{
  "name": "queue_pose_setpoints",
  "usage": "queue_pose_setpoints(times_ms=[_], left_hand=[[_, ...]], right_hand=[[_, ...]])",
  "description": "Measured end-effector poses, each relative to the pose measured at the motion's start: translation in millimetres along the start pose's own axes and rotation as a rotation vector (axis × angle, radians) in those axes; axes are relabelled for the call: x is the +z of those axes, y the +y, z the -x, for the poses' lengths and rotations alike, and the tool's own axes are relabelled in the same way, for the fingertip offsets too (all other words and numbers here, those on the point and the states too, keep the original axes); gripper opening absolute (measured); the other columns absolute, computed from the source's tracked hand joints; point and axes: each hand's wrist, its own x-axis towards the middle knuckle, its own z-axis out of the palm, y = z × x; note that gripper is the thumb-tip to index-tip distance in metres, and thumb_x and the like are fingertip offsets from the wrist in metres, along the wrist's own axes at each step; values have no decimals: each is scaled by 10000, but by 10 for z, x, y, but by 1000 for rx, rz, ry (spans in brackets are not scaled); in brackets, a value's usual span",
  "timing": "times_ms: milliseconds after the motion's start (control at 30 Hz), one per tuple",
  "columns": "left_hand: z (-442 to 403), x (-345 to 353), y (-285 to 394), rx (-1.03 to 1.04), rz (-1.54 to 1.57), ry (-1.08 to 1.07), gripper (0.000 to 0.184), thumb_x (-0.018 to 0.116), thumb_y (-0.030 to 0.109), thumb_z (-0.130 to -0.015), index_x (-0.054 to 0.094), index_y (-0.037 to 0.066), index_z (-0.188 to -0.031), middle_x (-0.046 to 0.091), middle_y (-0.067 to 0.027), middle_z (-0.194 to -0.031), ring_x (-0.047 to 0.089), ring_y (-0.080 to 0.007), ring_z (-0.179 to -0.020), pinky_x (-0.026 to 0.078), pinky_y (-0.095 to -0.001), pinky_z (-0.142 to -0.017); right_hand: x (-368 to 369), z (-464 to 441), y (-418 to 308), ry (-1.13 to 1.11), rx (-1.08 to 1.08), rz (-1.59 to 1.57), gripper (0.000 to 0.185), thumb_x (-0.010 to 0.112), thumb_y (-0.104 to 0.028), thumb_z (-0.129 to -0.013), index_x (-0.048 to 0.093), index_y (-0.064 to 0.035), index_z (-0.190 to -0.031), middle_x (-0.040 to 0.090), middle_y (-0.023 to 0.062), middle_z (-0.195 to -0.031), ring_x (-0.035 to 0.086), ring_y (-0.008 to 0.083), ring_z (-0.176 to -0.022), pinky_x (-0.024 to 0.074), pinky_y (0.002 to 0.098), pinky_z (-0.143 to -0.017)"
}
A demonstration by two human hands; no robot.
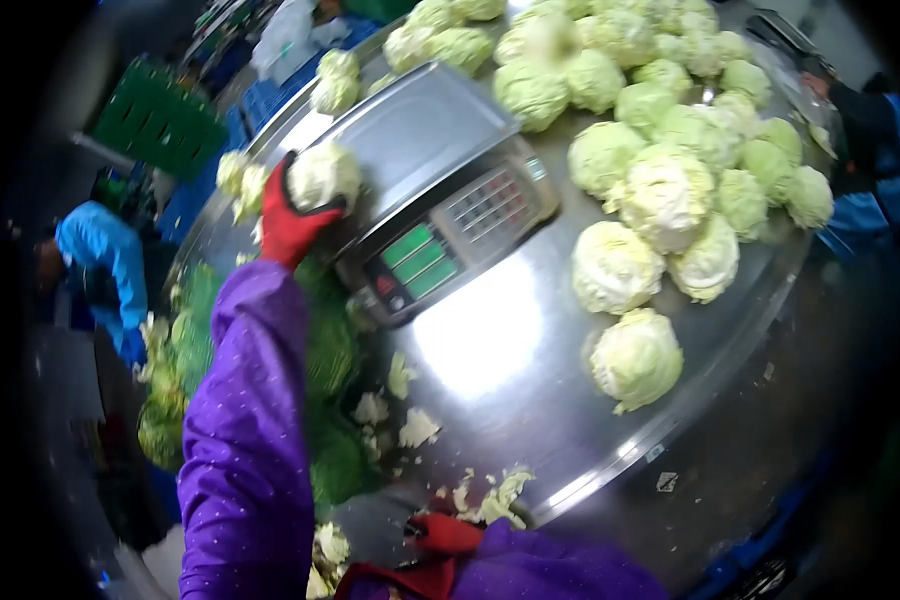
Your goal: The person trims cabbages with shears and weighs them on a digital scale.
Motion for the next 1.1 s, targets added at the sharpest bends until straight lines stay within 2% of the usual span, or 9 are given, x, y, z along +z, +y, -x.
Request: queue_pose_setpoints(times_ms=[33, 100, 200, 433, 567, 633, 767, 1000, 1100], left_hand=[[-14, 12, -232, -47, 121, 18, 919, 891, 237, -614, 444, 140, -1411, 562, -149, -1289, 539, -350, -1212, 476, -452, -987], [-82, -94, -182, -490, 539, 23, 770, 851, 276, -708, 481, 87, -1356, 600, -146, -1232, 603, -319, -1119, 515, -507, -917], [-206, -185, 280, -925, 1194, -183, 581, 699, 365, -866, 492, 158, -1367, 605, -86, -1266, 614, -294, -1122, 540, -504, -881], [-641, 1281, 1670, -790, 1934, -635, 606, 634, 506, -884, 504, 156, -1361, 585, -94, -1304, 559, -314, -1197, 486, -533, -969], [-903, 2143, 2367, -786, 1858, -508, 623, 670, 537, -833, 524, 202, -1337, 520, -79, -1367, 496, -358, -1246, 508, -542, -958], [-890, 2042, 2842, -1113, 1717, -305, 807, 682, 515, -834, 290, 212, -1472, 288, -203, -1495, 474, -397, -1257, 487, -577, -980], [-689, 2038, 2740, -780, 1589, -536, 696, 651, 554, -856, 440, 185, -1407, 472, -117, -1373, 499, -308, -1219, 482, -477, -970], [243, 1042, 2057, -695, 1342, -620, 537, 581, 350, -966, 442, 106, -1424, 561, -155, -1310, 555, -275, -1193, 469, -431, -1010], [1179, 411, 1709, -662, 1364, -542, 567, 601, 279, -953, 421, 32, -1430, 553, -146, -1341, 540, -261, -1232, 451, -428, -1029]], right_hand=[[31, -11, 50, 0, -26, -20, 520, 609, -371, -914, 570, 34, -1239, 651, 239, -1094, 641, 363, -1002, 496, 423, -875], [55, -2, 77, 31, -17, -40, 519, 624, -383, -900, 587, 47, -1189, 655, 240, -1097, 646, 347, -1012, 493, 413, -863], [182, -127, 204, 47, -55, -56, 531, 633, -396, -889, 592, 48, -1178, 654, 239, -1123, 643, 344, -1038, 491, 407, -860], [110, -81, 85, 30, -98, -11, 469, 627, -383, -887, 599, 23, -1122, 654, 231, -1087, 635, 351, -1024, 485, 419, -847], [233, -125, 294, 152, -223, -117, 431, 620, -372, -890, 602, 12, -1085, 654, 229, -1047, 635, 357, -996, 482, 425, -832], [248, -117, 267, 192, -266, -141, 413, 616, -366, -891, 603, 7, -1066, 655, 227, -1027, 635, 360, -982, 481, 428, -825], [135, 26, 98, 164, -286, -171, 362, 602, -341, -897, 583, 10, -984, 644, 226, -967, 628, 363, -941, 468, 430, -804], [107, -38, 135, 160, -240, -93, 401, 624, -360, -908, 610, 11, -1059, 670, 178, -935, 645, 286, -854, 479, 392, -746], [-47, 139, -237, 50, -8, -231, 353, 634, -333, -910, 625, 0, -1024, 674, 116, -887, 625, 205, -792, 480, 362, -703]])
